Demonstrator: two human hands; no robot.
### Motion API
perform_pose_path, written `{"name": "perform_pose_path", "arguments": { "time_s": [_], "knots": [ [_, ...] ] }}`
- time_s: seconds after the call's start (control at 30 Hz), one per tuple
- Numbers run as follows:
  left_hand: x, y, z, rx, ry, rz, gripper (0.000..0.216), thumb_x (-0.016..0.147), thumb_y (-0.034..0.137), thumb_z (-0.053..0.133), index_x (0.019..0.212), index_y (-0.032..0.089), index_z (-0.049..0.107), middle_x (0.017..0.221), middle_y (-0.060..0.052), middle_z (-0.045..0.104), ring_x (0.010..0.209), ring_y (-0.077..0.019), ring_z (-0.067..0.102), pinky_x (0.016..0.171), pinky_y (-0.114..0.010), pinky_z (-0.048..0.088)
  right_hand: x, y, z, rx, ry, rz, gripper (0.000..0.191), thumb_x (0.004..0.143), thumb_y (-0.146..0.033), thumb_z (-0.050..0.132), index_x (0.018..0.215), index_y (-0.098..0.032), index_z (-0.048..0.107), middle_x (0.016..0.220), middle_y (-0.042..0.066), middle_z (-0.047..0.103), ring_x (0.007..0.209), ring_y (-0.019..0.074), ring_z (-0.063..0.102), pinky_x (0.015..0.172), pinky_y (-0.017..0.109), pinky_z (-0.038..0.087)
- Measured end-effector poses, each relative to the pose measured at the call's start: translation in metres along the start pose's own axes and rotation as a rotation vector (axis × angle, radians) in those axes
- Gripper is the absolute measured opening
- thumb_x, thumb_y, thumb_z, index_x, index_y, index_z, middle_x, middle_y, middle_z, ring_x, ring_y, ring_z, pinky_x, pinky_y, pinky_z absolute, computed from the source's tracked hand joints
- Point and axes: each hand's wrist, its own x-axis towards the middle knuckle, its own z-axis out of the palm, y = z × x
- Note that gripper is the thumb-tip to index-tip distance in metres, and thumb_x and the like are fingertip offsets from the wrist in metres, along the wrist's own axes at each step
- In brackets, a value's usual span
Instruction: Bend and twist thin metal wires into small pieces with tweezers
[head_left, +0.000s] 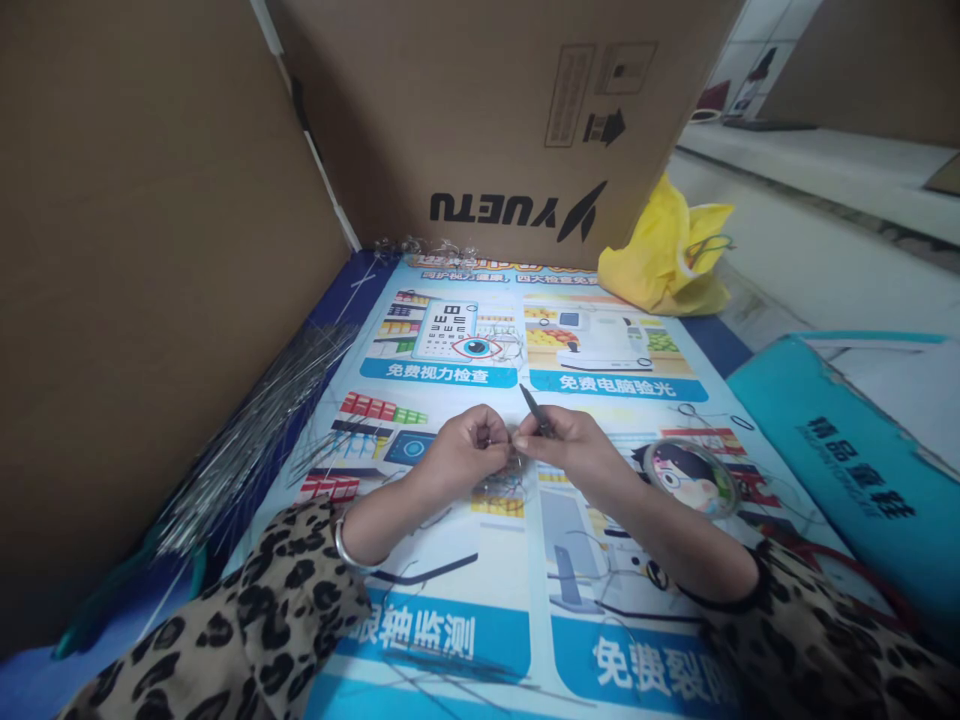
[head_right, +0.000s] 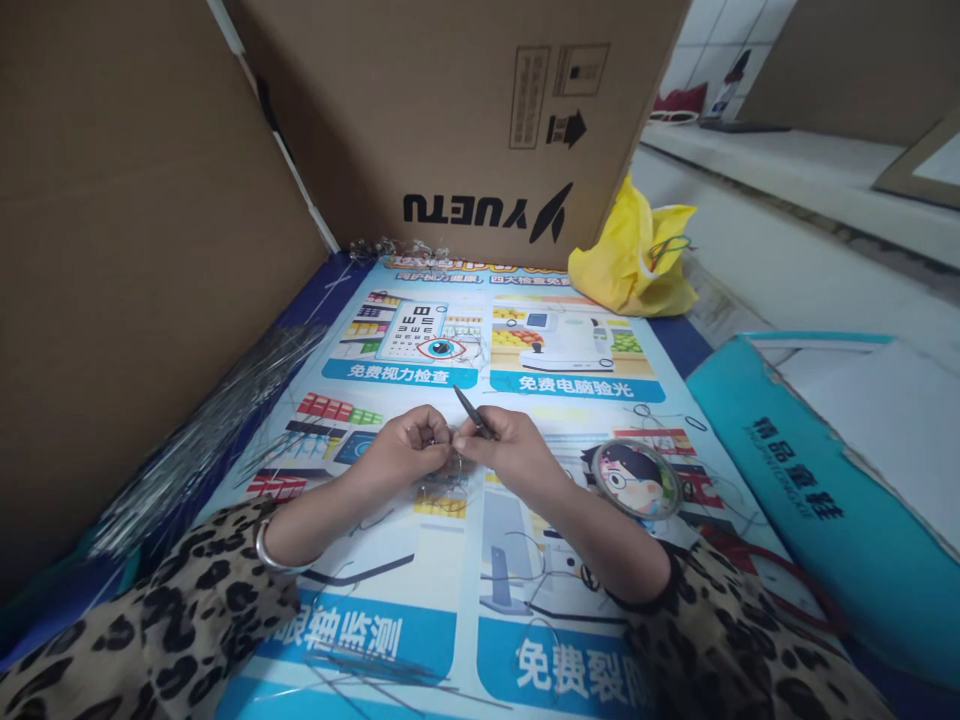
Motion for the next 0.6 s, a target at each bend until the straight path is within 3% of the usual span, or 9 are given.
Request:
{"name": "perform_pose_path", "arguments": {
  "time_s": [0.37, 0.6],
  "knots": [
    [0.0016, -0.0034, -0.0007, 0.142, 0.078, 0.033, 0.010, 0.067, 0.014, 0.054, 0.067, 0.017, 0.044, 0.058, 0.005, 0.047, 0.052, -0.0058, 0.041, 0.049, -0.017, 0.032, 0.0016, 0.0079, 0.0012, -0.064, 0.001, -0.112, 0.018, 0.070, -0.034, 0.060, 0.074, -0.017, 0.055, 0.068, -0.002, 0.054, 0.065, 0.0112, 0.048, 0.063, 0.026, 0.038],
    [0.0015, 0.0005, -0.0055, 0.034, 0.178, 0.076, 0.012, 0.069, 0.014, 0.054, 0.070, 0.017, 0.042, 0.067, 0.002, 0.053, 0.057, -0.0066, 0.045, 0.053, -0.018, 0.034, 0.0006, -0.0008, -0.0082, -0.553, 0.103, -0.220, 0.025, 0.082, -0.040, 0.043, 0.082, -0.019, 0.057, 0.070, -0.001, 0.054, 0.063, 0.0113, 0.046, 0.058, 0.023, 0.035]
  ]
}}
